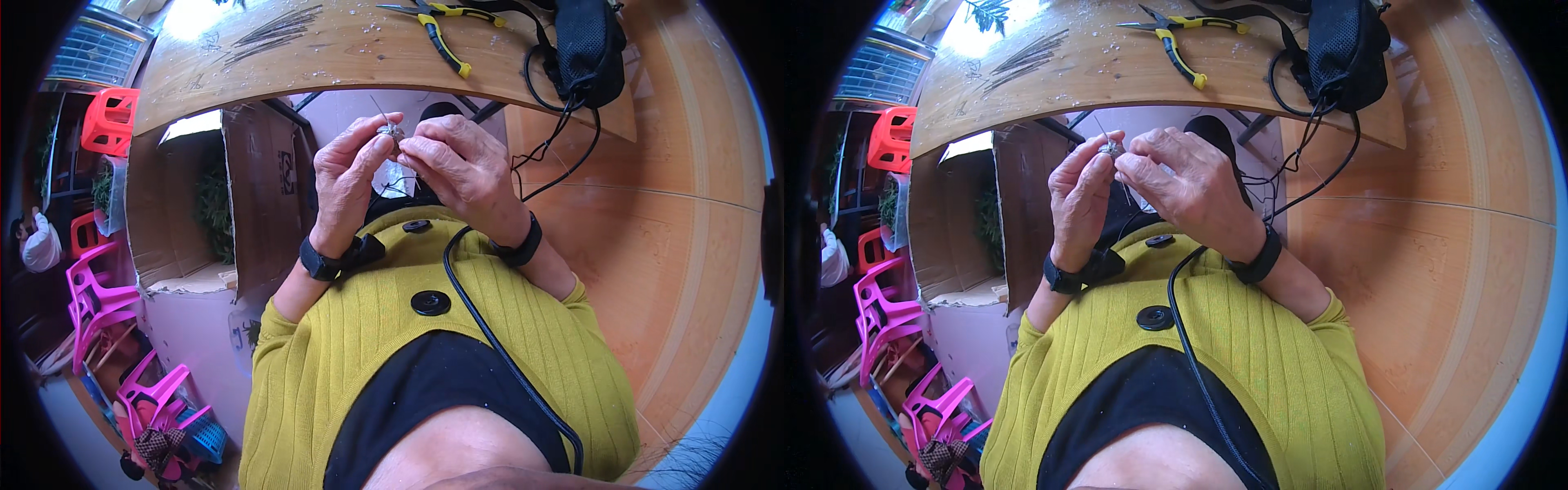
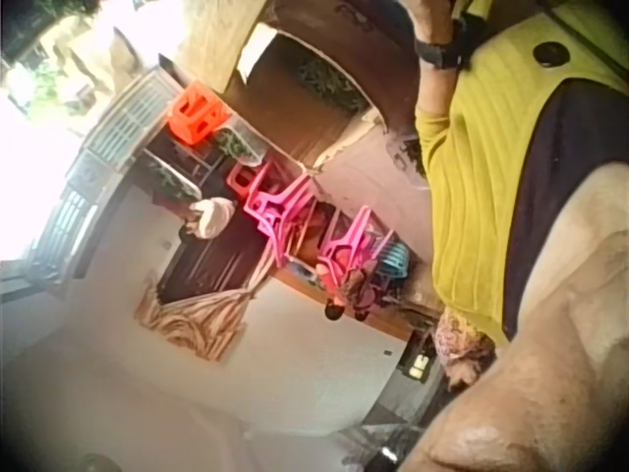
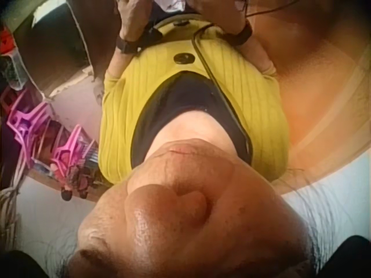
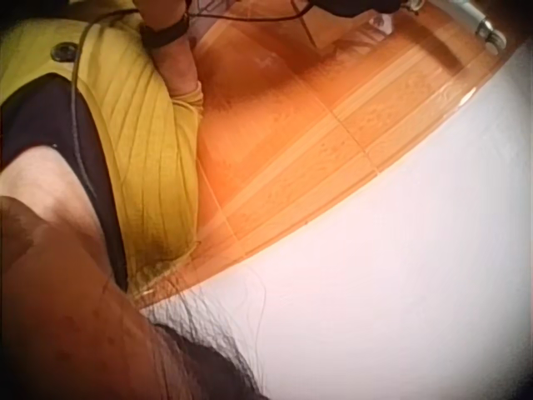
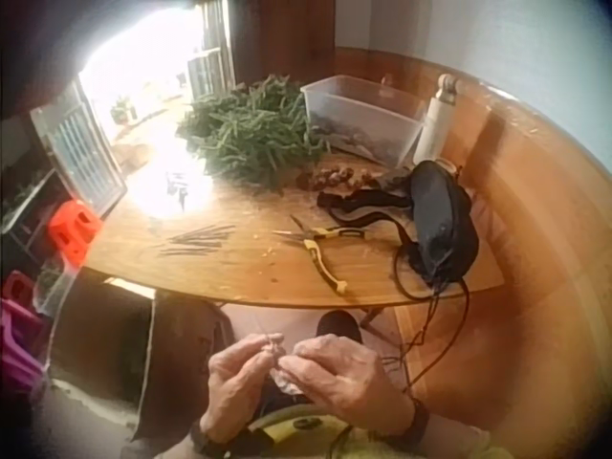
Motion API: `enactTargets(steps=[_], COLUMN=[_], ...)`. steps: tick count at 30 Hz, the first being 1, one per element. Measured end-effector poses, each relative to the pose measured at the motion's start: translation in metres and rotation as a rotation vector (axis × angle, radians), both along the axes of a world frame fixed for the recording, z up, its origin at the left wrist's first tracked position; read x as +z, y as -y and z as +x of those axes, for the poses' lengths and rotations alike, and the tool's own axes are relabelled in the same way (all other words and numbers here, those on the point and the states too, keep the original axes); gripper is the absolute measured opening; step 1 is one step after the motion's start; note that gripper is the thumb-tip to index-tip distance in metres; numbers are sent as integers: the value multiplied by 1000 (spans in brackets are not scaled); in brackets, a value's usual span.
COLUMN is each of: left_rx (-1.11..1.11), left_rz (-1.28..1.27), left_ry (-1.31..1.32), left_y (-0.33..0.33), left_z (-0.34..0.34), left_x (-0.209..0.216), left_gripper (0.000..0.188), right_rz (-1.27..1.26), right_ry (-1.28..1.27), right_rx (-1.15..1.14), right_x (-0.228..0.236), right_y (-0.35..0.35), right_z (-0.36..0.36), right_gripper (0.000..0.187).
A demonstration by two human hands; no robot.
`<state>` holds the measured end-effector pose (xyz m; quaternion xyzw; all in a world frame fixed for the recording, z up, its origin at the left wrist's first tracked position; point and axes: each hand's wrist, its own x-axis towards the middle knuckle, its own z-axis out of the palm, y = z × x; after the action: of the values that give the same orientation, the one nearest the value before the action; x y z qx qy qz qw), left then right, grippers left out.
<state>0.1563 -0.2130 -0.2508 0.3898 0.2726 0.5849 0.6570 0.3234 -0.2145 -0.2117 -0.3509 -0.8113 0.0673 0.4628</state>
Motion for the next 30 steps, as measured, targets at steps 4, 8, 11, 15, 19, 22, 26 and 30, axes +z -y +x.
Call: enactTargets(steps=[4,8,11,15,19,22,26,30], left_rx=[-14,-48,-54,-67,-130,-71,-140,-166], left_rz=[40,132,170,217,113,-64,47,-15], left_ry=[-66,-198,-260,-267,-205,-125,-222,-225], left_y=[-3,-3,-2,-1,0,6,5,8], left_z=[0,-3,-4,-5,-2,5,-2,-5], left_x=[2,0,0,-1,1,15,9,12], left_gripper=[25,24,24,23,22,21,21,22], right_rz=[-62,-345,-567,-895,-592,-471,-327,-422], right_ry=[-23,-153,-215,-607,-508,-356,-253,-327], right_rx=[-16,-12,0,237,113,54,-3,77], right_x=[3,14,18,4,2,9,7,9], right_y=[2,0,-4,-11,-6,-1,7,8], right_z=[-4,-6,-1,2,-2,-3,-6,0], right_gripper=[15,11,9,6,6,8,9,6])
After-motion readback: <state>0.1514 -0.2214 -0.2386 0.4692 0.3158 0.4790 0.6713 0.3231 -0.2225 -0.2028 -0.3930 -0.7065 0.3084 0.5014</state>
